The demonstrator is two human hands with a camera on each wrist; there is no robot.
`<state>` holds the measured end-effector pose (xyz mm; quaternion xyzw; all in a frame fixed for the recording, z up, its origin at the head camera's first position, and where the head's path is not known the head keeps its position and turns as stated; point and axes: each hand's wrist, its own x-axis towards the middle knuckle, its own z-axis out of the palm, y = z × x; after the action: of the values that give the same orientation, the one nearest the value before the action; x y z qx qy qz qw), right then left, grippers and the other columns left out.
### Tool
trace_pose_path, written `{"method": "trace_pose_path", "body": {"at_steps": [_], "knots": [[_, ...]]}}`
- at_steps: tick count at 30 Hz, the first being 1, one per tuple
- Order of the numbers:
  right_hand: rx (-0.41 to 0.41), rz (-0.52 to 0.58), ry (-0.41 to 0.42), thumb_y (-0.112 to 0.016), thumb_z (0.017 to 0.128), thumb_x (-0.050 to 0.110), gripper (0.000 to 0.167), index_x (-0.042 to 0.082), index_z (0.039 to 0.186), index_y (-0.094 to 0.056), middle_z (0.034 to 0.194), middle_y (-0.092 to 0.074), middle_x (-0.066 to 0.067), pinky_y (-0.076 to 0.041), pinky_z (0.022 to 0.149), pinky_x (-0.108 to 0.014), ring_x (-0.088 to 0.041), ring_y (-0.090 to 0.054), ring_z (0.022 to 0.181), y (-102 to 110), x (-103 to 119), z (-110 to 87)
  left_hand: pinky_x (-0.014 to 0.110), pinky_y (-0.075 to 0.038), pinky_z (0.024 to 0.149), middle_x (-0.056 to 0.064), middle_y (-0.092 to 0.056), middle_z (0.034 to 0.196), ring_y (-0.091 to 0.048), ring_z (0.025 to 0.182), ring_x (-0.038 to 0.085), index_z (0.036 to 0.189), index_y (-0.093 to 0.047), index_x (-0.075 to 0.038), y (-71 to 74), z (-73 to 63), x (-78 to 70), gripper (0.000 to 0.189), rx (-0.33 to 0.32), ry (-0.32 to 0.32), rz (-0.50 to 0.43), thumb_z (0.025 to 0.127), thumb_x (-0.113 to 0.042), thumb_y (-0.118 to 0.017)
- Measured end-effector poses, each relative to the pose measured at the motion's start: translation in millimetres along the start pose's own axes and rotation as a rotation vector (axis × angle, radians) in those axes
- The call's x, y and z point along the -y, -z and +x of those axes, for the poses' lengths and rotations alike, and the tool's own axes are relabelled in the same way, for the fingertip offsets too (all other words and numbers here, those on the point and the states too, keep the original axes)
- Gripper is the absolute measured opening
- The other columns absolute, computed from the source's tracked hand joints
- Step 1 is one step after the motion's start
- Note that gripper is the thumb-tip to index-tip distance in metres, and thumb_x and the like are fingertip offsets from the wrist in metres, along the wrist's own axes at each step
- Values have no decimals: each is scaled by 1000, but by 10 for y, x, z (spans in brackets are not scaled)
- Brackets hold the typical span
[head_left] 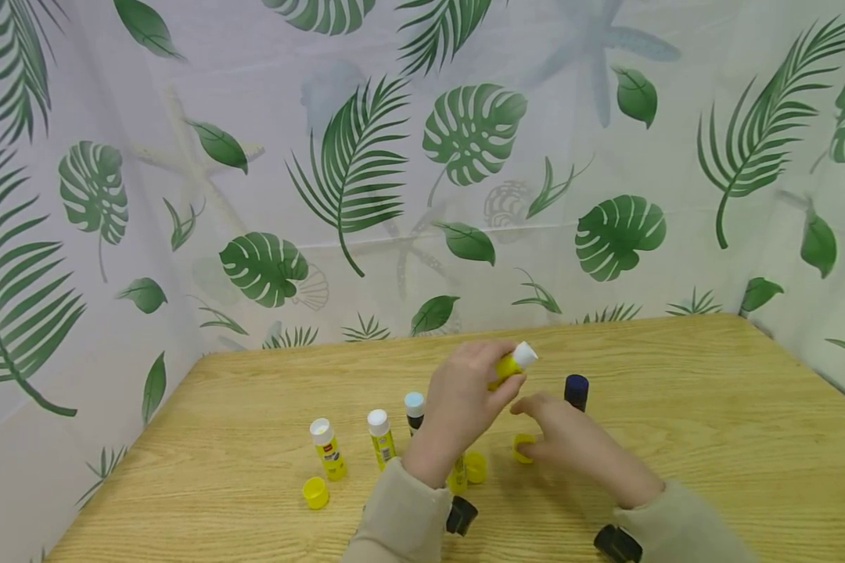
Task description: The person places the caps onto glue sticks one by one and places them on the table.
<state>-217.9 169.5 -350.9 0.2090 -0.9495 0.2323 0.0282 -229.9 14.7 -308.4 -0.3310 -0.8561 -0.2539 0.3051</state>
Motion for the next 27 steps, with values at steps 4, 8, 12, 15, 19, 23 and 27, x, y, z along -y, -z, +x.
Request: {"method": "trace_pose_path", "body": {"at_steps": [4,8,12,15,19,23,27], "knots": [[56,-10,-30,-72,72,12,42,-2,109,-56,108,-55,-16,-45,75,-42,-31,-54,96,-38,-7,-10,19,-46,65,-1,-61,98,-56,83,10,108,-61,-13,-1,2,-2,32,6,-5,-16,80,-27,-65],[104,-12,-40,-73,71,12,45,-2,110,-56,110,-55,-17,-45,77,-43,-30,-54,97,-84,-19,-8,16,-44,61,1,-60,96,-56,74,8,111,-60,-12,5,-2,-4,33,12,-13,-41,82,-27,-64],[138,14,-29,-72,71,13,46,-3,111,-56,109,-55,-16,-44,78,-44,-29,-53,97,-105,-25,-17,12,-42,60,1,-59,97,-53,70,5,114,-59,-11,21,-11,-9,33,30,-12,-68,82,-22,-63],[157,20,-5,-71,72,11,44,-4,110,-56,107,-56,-16,-44,77,-44,-29,-54,95,-106,-28,-24,11,-41,60,2,-58,99,-52,70,5,117,-57,-10,35,-16,-12,36,48,-11,-84,82,-18,-62],[167,12,1,-71,72,11,42,-4,108,-57,106,-57,-16,-44,75,-43,-28,-55,93,-106,-26,-26,10,-41,60,3,-57,101,-51,70,5,116,-56,-7,44,-18,-15,37,62,-3,-86,81,-16,-62],[170,1,18,-72,71,9,38,-4,104,-59,100,-58,-13,-45,73,-41,-26,-56,88,-108,-28,-24,10,-40,60,2,-56,99,-50,70,5,109,-57,-5,40,-18,-15,32,58,8,-76,79,-15,-64],[171,-22,63,-72,69,6,32,-3,97,-61,90,-57,-7,-46,68,-37,-20,-55,79,-110,-33,-30,10,-41,60,1,-56,97,-51,71,6,103,-58,-6,40,-15,-13,29,57,20,-79,77,-15,-68]]}}
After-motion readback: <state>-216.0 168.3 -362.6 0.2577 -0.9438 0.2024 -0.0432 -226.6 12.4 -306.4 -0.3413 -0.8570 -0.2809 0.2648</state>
